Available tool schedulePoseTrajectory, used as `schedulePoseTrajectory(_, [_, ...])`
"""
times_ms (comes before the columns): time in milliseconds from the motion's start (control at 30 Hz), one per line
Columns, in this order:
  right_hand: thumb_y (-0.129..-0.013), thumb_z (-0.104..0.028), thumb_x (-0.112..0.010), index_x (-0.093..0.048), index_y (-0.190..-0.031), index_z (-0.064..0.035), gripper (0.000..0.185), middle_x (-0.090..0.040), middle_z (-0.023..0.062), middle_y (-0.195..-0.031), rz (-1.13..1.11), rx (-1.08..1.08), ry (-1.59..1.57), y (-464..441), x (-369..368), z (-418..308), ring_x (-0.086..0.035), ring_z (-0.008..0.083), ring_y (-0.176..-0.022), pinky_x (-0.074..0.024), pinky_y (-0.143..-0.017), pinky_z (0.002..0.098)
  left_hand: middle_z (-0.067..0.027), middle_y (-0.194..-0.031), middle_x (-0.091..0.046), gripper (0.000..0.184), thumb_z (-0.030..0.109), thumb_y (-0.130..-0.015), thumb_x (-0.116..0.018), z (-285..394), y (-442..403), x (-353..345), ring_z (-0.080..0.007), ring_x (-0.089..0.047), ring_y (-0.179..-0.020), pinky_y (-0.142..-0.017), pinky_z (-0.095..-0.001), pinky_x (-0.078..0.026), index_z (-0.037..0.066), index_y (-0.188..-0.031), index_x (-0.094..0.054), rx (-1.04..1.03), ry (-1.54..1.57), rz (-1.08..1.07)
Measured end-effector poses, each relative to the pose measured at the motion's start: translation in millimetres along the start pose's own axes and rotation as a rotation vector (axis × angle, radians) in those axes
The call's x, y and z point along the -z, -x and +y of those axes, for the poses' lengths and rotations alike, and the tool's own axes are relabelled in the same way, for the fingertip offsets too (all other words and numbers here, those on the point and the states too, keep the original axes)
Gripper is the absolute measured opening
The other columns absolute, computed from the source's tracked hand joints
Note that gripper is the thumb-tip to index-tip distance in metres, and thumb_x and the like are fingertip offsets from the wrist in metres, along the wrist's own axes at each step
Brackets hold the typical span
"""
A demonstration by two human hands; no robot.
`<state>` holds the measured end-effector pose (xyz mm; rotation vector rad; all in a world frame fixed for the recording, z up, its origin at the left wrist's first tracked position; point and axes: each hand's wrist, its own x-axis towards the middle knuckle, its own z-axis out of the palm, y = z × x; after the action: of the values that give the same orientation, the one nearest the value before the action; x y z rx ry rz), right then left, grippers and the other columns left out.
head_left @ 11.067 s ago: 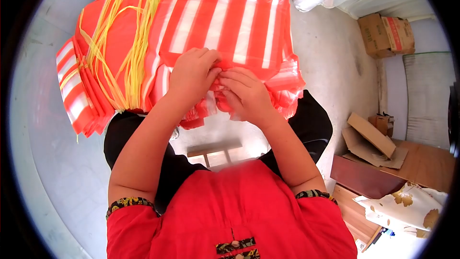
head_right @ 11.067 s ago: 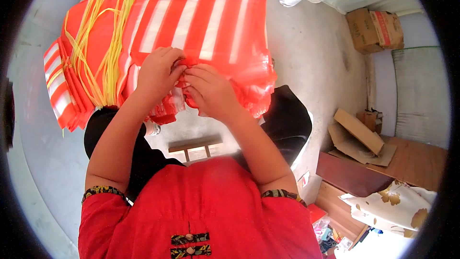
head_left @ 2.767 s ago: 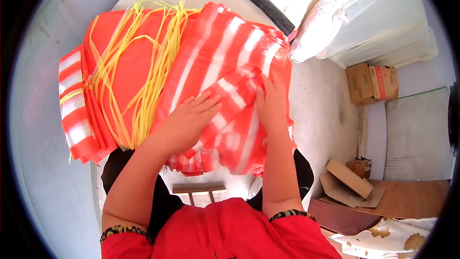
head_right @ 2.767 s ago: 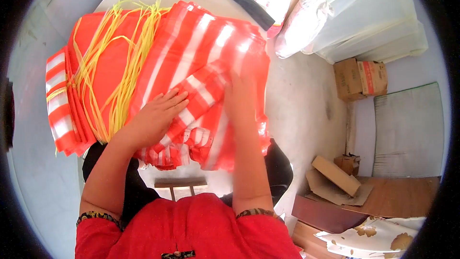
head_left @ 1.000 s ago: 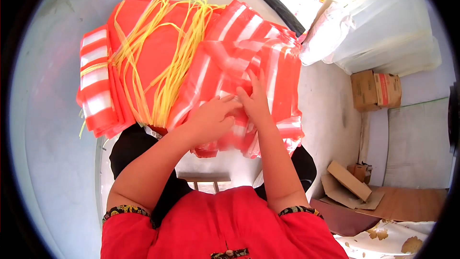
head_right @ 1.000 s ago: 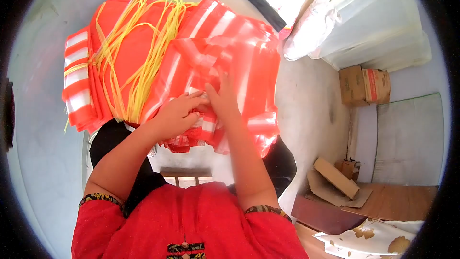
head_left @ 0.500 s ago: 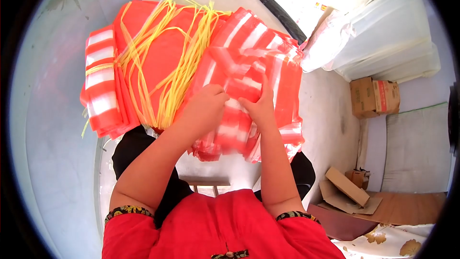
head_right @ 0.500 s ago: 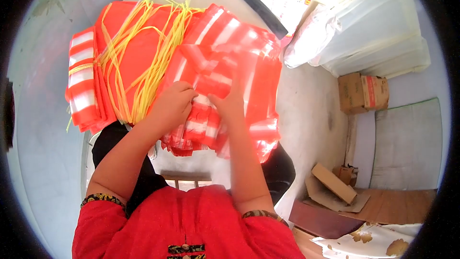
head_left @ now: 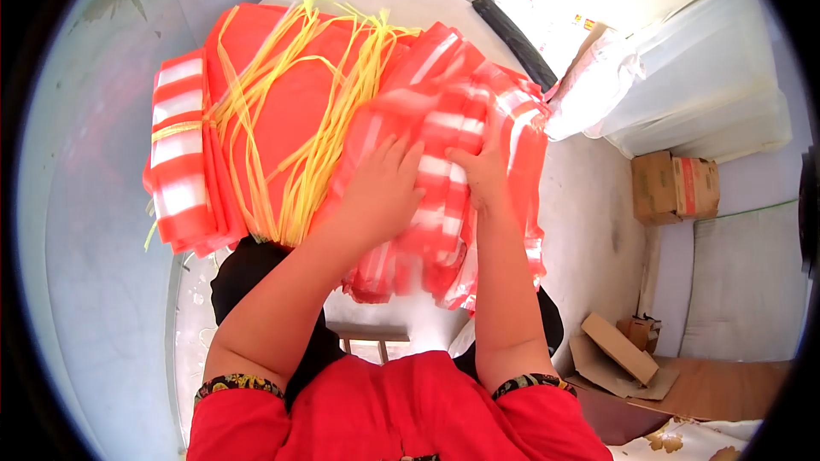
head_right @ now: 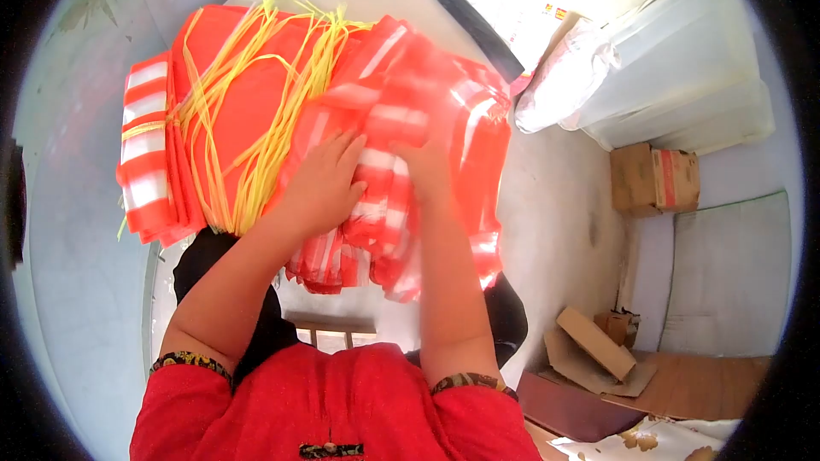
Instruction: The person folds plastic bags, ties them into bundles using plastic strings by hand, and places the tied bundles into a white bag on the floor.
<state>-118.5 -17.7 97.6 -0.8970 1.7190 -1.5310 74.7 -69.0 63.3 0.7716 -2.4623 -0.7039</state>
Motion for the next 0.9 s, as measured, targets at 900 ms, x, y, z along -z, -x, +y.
schedulePoseTrajectory(900, [-0.086,0.008,-0.066,-0.016,-0.170,-0.0106,0.100,-0.051,0.0156,-0.153,0.082,-0.079,-0.271,42,5,-18,-0.060,0.0246,-0.129,-0.0567,-0.101,0.0371,-0.0106,-0.110,-0.064,0.081,0.008,-0.095,-0.068,18,-3,10,-0.0143,-0.061,-0.096,-0.084,-0.0310,-0.051,0.006,-0.163,-0.025,0.280,1.098,-0.193])
